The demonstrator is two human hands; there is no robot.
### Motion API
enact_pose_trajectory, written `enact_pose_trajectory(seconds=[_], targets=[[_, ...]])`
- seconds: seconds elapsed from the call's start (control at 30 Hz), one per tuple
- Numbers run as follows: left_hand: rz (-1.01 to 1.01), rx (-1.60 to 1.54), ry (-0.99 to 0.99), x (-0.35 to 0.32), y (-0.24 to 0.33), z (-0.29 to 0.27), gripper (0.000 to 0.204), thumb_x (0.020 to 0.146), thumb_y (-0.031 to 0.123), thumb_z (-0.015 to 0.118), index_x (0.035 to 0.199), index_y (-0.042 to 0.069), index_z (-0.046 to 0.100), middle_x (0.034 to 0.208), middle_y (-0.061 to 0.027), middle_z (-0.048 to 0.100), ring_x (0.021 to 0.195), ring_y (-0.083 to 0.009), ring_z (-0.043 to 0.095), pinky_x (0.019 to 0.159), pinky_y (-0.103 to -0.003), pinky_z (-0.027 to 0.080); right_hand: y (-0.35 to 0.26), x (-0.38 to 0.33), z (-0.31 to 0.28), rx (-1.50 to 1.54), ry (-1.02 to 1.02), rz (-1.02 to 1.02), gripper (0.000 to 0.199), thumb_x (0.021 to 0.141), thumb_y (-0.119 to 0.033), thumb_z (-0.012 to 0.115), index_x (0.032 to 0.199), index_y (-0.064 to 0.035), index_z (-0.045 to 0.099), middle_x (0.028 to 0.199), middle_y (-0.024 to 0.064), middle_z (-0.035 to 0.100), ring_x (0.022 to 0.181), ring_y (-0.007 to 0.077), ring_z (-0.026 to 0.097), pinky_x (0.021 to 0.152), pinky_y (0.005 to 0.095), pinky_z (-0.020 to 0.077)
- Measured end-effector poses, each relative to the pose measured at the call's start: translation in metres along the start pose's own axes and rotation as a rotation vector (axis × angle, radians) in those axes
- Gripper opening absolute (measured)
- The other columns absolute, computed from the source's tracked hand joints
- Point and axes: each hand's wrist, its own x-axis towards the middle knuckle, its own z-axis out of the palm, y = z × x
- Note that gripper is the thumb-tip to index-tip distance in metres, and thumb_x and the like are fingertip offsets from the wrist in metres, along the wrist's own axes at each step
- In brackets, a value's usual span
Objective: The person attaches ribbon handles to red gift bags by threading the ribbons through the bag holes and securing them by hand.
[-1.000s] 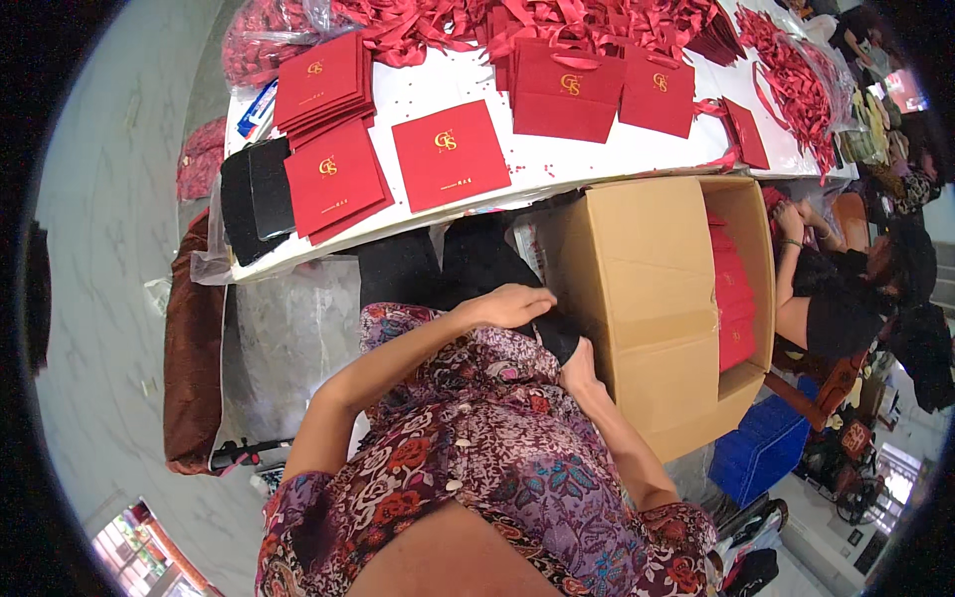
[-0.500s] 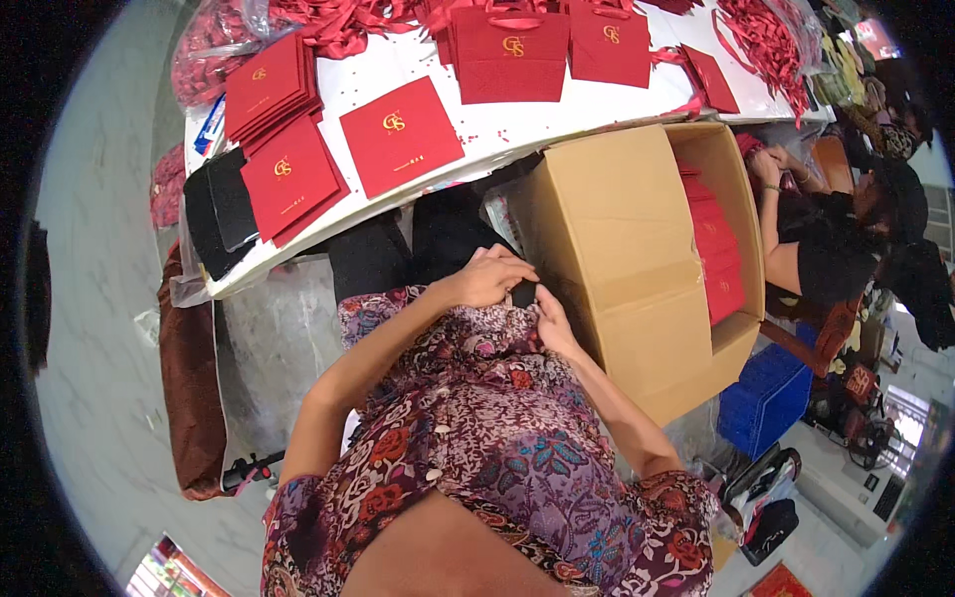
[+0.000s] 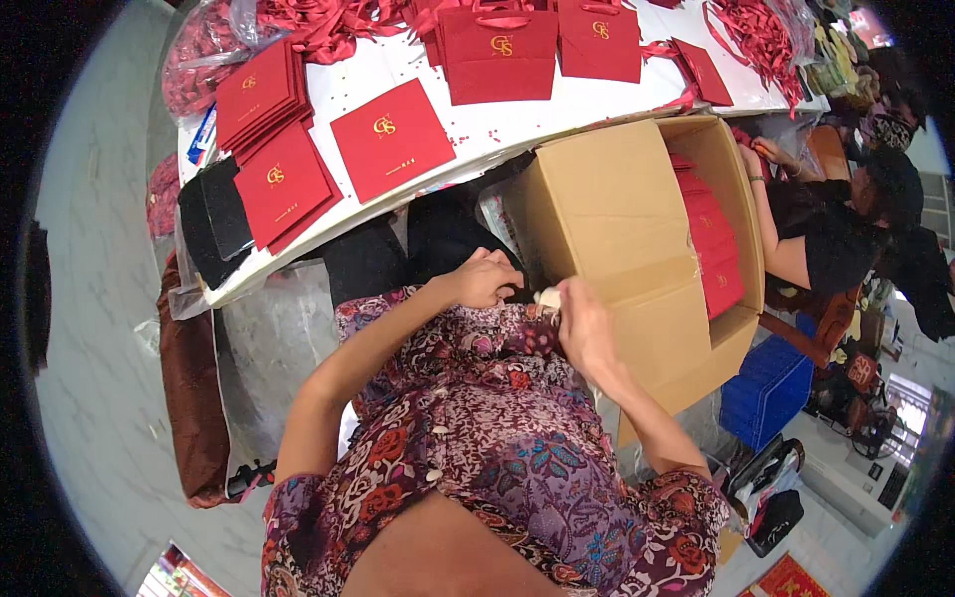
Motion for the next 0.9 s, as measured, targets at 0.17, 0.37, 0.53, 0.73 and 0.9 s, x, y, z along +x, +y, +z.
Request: enact_pose_trajectory(seconds=[0.17, 0.37, 0.53, 0.73, 0.9], targets=[[0.052, 0.322, 0.13, 0.007, 0.014, -0.001, 0.022, 0.082, 0.015, 0.063, 0.105, 0.011, 0.065, 0.099, -0.004, 0.065, 0.109, -0.0251, 0.054, 0.088, -0.039, 0.037, -0.013, 0.049, -0.037, 0.486, 0.082, 0.072, 0.017, 0.103, -0.014, 0.05, 0.108, -0.0008, 0.059, 0.09, 0.0082, 0.067, 0.076, 0.0155, 0.064, 0.068, 0.0298, 0.0511], [-0.012, 0.09, 0.687, -0.006, 0.01, 0.007, 0.017, 0.083, 0.013, 0.059, 0.099, 0.011, 0.065, 0.095, -0.0098, 0.063, 0.097, -0.0272, 0.059, 0.083, -0.042, 0.043, -0.064, 0.093, -0.014, 0.801, -0.167, -0.017, 0.017, 0.102, -0.008, 0.052, 0.114, -0.0003, 0.061, 0.095, -0.0002, 0.065, 0.084, 0.0049, 0.059, 0.076, 0.0209, 0.0498], [-0.147, -0.385, 1.134, -0.069, 0.058, -0.081, 0.033, 0.08, 0.003, 0.065, 0.113, 0.002, 0.06, 0.1, -0.0124, 0.062, 0.094, -0.0258, 0.061, 0.082, -0.033, 0.047, -0.097, 0.107, 0.012, 0.819, -0.161, -0.043, 0.014, 0.099, -0.009, 0.059, 0.111, -0.0011, 0.06, 0.089, -0.0017, 0.063, 0.079, 0.0015, 0.056, 0.071, 0.0174, 0.0462], [-0.053, -0.087, 1.261, -0.103, 0.1, -0.141, 0.057, 0.068, 0.008, 0.085, 0.119, 0.004, 0.059, 0.114, -0.0115, 0.061, 0.11, -0.0284, 0.059, 0.09, -0.037, 0.047, -0.122, 0.117, 0.026, 0.973, -0.285, -0.086, 0.015, 0.098, -0.007, 0.061, 0.11, -0.0005, 0.058, 0.088, -0.0006, 0.063, 0.078, 0.0033, 0.059, 0.071, 0.0179, 0.0484], [-0.259, -0.633, 1.384, -0.114, 0.109, -0.147, 0.016, 0.098, 0.017, 0.064, 0.099, 0.001, 0.068, 0.084, 0.0, 0.068, 0.075, -0.0066, 0.06, 0.067, -0.022, 0.048, -0.137, 0.125, 0.011, 1.219, -0.446, -0.072, 0.029, 0.091, 0.002, 0.066, 0.118, 0.0013, 0.056, 0.097, 0.002, 0.063, 0.09, 0.0067, 0.063, 0.082, 0.0208, 0.0522]])
